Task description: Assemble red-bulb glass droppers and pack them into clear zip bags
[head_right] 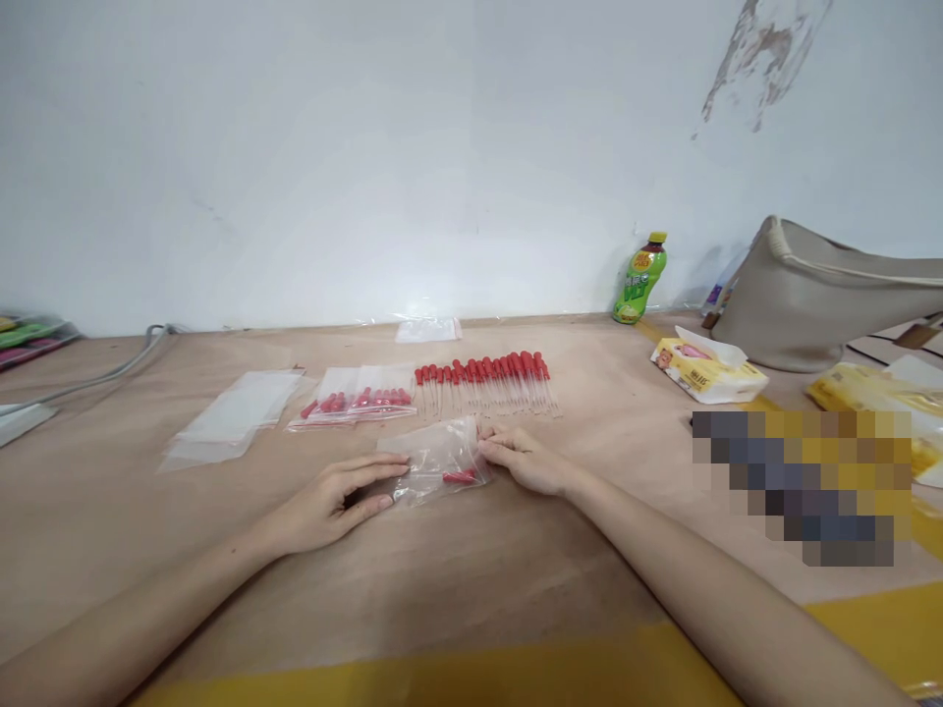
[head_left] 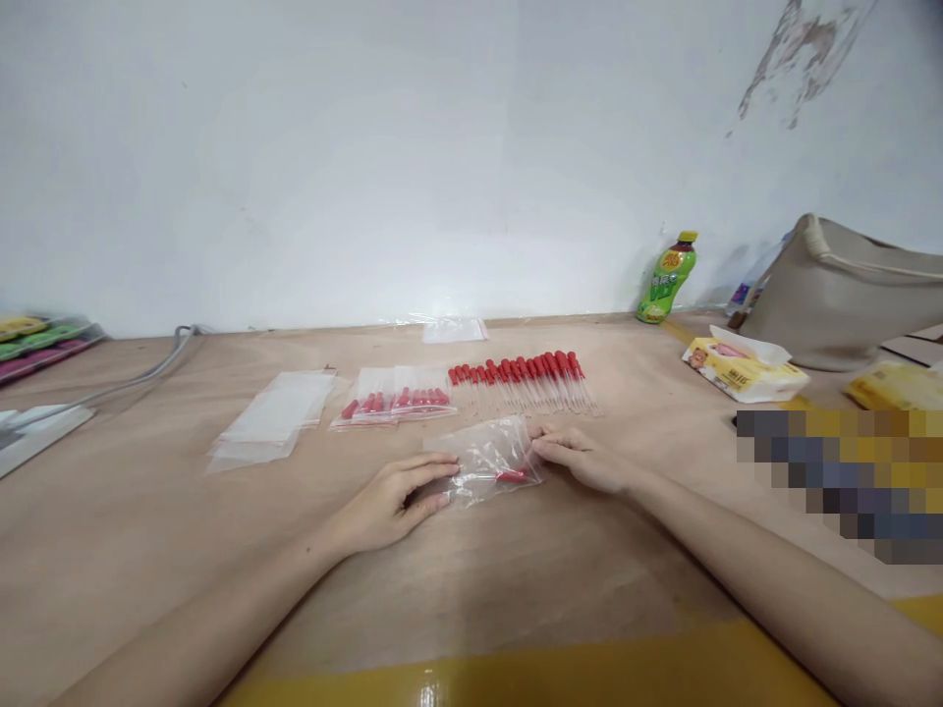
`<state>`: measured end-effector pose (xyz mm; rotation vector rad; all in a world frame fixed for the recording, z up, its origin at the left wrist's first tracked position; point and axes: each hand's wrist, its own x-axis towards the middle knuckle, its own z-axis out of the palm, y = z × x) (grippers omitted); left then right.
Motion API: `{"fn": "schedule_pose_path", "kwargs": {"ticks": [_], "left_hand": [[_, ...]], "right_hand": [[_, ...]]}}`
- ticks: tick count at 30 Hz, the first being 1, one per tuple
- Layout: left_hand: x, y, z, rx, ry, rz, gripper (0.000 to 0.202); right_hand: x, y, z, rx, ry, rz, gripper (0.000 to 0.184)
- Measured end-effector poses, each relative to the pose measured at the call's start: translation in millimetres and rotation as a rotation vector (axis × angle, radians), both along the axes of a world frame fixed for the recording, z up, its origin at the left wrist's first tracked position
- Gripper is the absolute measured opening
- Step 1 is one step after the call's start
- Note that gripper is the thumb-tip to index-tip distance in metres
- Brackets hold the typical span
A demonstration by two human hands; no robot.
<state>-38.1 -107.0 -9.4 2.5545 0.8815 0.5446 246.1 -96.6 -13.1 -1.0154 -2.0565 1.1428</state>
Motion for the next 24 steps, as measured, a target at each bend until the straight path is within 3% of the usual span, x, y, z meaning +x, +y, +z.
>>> {"fn": "schedule_pose_path", "kwargs": {"ticks": [5, 9, 15, 18, 24], "left_hand": [[-1.3, 0.4, -2.3, -0.025, 0.006, 0.007, 0.032], [-1.7, 1.1, -3.9, -0.034, 0.015, 0.0, 0.032], [-0.3, 1.4, -3.5, -0.026, -0.002, -0.01, 0.032], [0.1, 0.5, -3.4, -0.012, -0.026, -0.022, 0.032], [0.3, -0.7, -2.7, -0.014, -0.031, -0.012, 0.031]], "right_hand": [[2.7, 8.9, -10.1, -0.057, 0.052, -0.155, 0.045], [8.5, 29.6, -15.4, 0.169, -0.068, -0.406, 0.024], [-6.6, 67.9, -2.4, 0.442, -0.293, -0.632, 0.011], [-28.0, 82.7, 5.0, 0.417, -0.404, -0.708, 0.013], [-59.6, 103.5, 11.8, 0.206, -0.579, -0.798, 0.016]]}}
